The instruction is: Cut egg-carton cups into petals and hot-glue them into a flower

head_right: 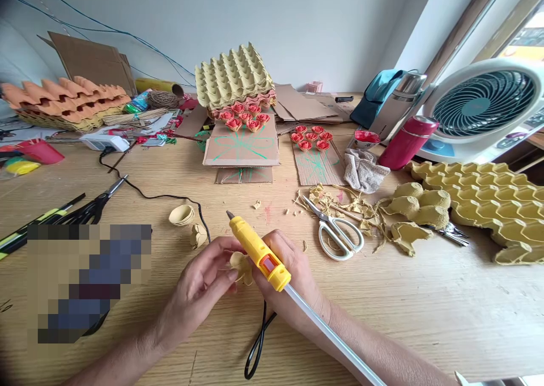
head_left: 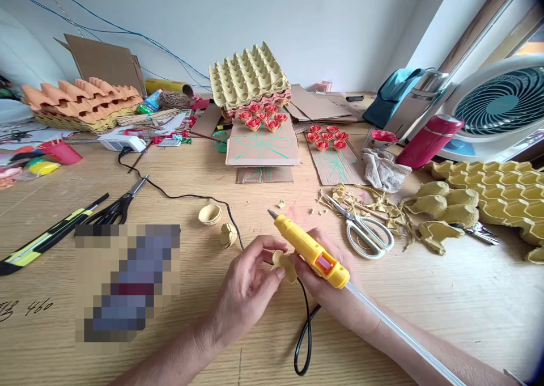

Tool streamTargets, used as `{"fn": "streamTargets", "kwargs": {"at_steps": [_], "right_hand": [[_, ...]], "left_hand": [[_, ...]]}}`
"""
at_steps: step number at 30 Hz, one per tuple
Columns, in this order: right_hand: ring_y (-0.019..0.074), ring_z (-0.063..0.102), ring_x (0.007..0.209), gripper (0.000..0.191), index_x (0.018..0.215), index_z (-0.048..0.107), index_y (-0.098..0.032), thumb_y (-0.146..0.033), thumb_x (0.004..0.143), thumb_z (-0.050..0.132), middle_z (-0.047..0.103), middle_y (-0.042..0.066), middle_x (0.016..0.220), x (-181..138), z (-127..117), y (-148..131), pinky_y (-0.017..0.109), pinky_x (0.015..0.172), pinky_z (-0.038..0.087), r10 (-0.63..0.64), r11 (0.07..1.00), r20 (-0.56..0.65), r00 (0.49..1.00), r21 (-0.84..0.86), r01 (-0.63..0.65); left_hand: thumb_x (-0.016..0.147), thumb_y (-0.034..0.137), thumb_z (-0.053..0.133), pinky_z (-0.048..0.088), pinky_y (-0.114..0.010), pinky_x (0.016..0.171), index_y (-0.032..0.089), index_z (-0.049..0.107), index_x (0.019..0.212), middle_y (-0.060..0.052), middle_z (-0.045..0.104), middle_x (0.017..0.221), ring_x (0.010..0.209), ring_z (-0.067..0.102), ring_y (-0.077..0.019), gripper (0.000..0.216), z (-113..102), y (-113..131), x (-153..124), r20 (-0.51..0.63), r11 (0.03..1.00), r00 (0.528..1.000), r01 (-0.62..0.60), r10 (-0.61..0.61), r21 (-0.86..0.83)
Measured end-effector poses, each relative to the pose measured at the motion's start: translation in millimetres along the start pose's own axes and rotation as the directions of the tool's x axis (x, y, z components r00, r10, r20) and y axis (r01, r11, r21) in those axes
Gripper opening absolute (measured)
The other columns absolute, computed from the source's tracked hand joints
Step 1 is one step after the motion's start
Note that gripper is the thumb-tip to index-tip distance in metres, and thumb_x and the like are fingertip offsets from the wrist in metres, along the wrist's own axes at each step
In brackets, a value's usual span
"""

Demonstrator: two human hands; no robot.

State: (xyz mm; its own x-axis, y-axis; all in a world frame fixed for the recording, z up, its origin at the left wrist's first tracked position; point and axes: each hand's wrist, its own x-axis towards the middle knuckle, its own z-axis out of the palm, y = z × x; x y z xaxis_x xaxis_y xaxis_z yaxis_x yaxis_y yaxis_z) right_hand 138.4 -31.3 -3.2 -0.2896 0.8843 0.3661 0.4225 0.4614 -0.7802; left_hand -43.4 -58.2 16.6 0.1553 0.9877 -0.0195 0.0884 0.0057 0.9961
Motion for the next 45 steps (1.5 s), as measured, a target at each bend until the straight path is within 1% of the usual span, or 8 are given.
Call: {"fn": "streamTargets", "kwargs": {"at_steps": [3,9,12,17,24,31,38,45], "right_hand": [[0.0141,0.056,0.068,0.014,0.082,0.049,-0.024,-0.017,0.091,0.057,0.058,-0.001,0.079,3,-4,0,0.029,0.064,0.045,0.009,1.0,-0.063,0.998,-0.024,-0.01],[0.0146,0.056,0.071,0.011,0.085,0.052,-0.024,-0.021,0.089,0.062,0.058,-0.002,0.081,3,-4,-2,0.03,0.066,0.046,-0.009,0.999,-0.02,1.0,0.043,0.009],[0.0166,0.058,0.073,0.009,0.087,0.055,-0.024,-0.028,0.088,0.063,0.059,-0.001,0.08,5,-5,-6,0.031,0.068,0.047,0.088,0.984,0.027,0.996,0.153,-0.091],[0.0143,0.049,0.055,0.02,0.09,0.056,-0.025,-0.037,0.081,0.069,0.052,-0.005,0.064,10,-5,-11,0.029,0.053,0.043,0.261,0.894,0.121,0.958,0.343,-0.287],[0.0127,0.045,0.052,0.022,0.087,0.056,-0.025,-0.037,0.077,0.071,0.048,-0.006,0.06,12,-3,-10,0.027,0.051,0.04,0.315,0.872,0.143,0.938,0.346,-0.346],[0.0133,0.049,0.059,0.017,0.084,0.057,-0.024,-0.037,0.079,0.066,0.054,-0.003,0.067,14,2,-6,0.028,0.056,0.044,0.318,0.888,0.128,0.939,0.307,-0.342],[0.0136,0.052,0.061,0.012,0.081,0.057,-0.023,-0.033,0.083,0.061,0.055,-0.002,0.069,14,3,-3,0.028,0.058,0.046,0.272,0.918,0.085,0.959,0.276,-0.285],[0.0147,0.056,0.066,0.012,0.08,0.057,-0.023,-0.03,0.087,0.063,0.061,-0.002,0.072,7,9,-2,0.029,0.065,0.05,0.197,0.955,0.102,0.975,0.203,-0.215]], "left_hand": [[0.094,0.029,0.058,0.058,-0.023,0.07,0.02,0.063,0.097,-0.006,0.065,0.102,0.094,0.065,-0.0181,0.011,-5,4,1,-0.068,0.992,0.992,-0.104,0.109,0.068],[0.094,0.024,0.056,0.054,-0.022,0.047,0.023,0.059,0.105,0.0,0.064,0.08,0.067,0.067,-0.0165,0.012,-2,-14,1,0.015,0.996,1.0,0.003,-0.004,0.087],[0.09,0.009,0.054,0.058,-0.025,0.061,0.024,0.061,0.105,-0.002,0.068,0.087,0.074,0.068,-0.0167,0.022,-8,-16,2,-0.061,0.9,0.961,-0.229,0.269,0.372],[0.09,0.003,0.053,0.054,-0.03,0.088,0.025,0.065,0.102,-0.004,0.069,0.097,0.094,0.067,-0.0183,0.027,-20,-9,10,0.003,0.594,0.786,-0.47,0.619,0.653],[0.083,0.007,0.054,0.054,-0.021,0.058,0.022,0.061,0.1,0.0,0.06,0.087,0.07,0.064,-0.0126,0.024,-9,-15,23,-0.185,0.946,0.957,-0.164,0.221,0.28],[0.083,0.023,0.06,0.052,-0.019,0.041,0.02,0.059,0.094,0.005,0.055,0.072,0.048,0.053,-0.0081,0.011,0,-14,20,-0.09,0.999,0.995,0.045,-0.043,0.012],[0.085,0.02,0.059,0.051,-0.018,0.041,0.021,0.061,0.099,0.002,0.061,0.077,0.059,0.061,-0.0126,0.014,0,-19,17,-0.103,0.995,0.994,0.034,-0.024,0.099],[0.083,0.006,0.053,0.048,-0.02,0.055,0.02,0.063,0.089,-0.002,0.066,0.084,0.072,0.062,-0.0142,0.018,1,-15,13,-0.118,0.834,0.936,-0.233,0.333,0.5]]}}
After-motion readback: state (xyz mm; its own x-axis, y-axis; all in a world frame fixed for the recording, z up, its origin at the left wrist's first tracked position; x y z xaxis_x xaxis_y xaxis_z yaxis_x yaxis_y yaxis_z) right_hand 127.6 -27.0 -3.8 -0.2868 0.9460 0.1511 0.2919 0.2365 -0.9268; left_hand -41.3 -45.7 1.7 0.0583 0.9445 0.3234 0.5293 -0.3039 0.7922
